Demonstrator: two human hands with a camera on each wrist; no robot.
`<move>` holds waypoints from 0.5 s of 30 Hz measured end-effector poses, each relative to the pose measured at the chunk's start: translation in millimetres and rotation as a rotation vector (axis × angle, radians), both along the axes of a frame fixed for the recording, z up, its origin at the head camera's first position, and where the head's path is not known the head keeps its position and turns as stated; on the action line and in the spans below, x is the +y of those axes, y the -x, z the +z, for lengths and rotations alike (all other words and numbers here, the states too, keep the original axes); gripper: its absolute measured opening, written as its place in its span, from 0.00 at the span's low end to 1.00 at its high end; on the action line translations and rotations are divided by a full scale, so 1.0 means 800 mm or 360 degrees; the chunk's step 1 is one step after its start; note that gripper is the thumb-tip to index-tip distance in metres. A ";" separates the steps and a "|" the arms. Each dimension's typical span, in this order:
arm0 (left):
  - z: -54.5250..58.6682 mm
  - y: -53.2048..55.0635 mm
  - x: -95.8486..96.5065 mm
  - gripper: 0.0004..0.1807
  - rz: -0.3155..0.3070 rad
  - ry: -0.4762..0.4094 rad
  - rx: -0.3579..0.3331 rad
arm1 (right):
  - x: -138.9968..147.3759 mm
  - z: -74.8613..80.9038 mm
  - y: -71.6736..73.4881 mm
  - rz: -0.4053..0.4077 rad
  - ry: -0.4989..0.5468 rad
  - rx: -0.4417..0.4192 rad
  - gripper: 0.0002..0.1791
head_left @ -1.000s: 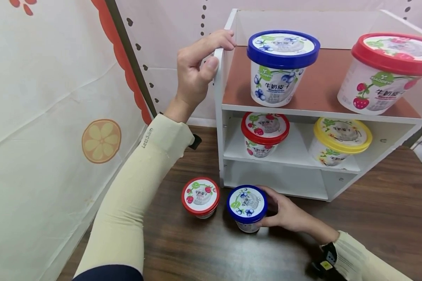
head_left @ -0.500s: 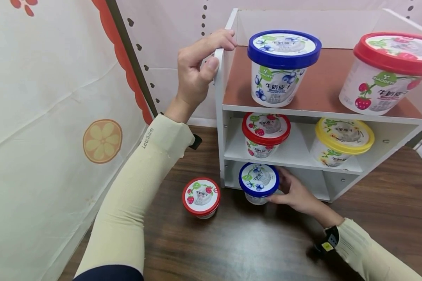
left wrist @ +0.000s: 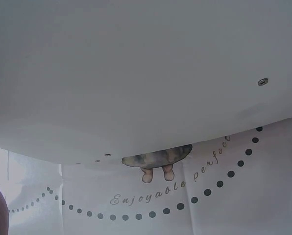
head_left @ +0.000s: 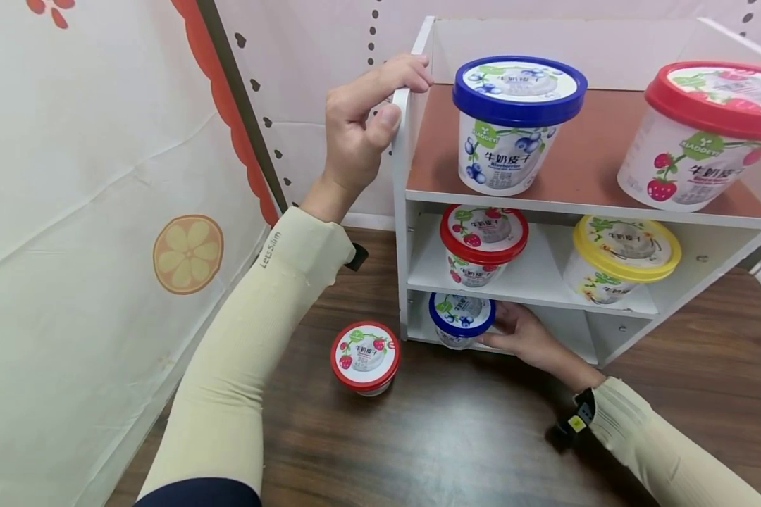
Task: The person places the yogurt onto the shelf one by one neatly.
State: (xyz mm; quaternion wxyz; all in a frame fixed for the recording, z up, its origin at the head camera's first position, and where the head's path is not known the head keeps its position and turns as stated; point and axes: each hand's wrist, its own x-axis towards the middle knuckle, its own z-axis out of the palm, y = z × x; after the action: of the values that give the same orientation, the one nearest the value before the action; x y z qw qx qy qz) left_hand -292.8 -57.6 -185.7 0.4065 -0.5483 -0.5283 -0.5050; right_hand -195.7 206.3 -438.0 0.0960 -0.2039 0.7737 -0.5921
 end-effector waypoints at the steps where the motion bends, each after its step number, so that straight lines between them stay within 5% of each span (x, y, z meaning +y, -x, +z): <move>1: 0.000 0.000 0.000 0.27 0.0004 0.0003 -0.0003 | 0.000 0.000 0.001 0.0000 -0.0014 -0.0007 0.39; 15: -0.001 -0.001 -0.002 0.28 0.0006 0.0015 -0.0016 | -0.016 0.004 0.009 -0.0237 -0.0151 -0.0158 0.36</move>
State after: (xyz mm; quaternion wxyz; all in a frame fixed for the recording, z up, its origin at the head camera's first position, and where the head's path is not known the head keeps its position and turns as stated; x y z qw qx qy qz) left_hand -291.9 -59.2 -186.2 0.4023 -0.5466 -0.5338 -0.5045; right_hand -203.2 193.5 -434.9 0.0993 -0.1115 0.8082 -0.5696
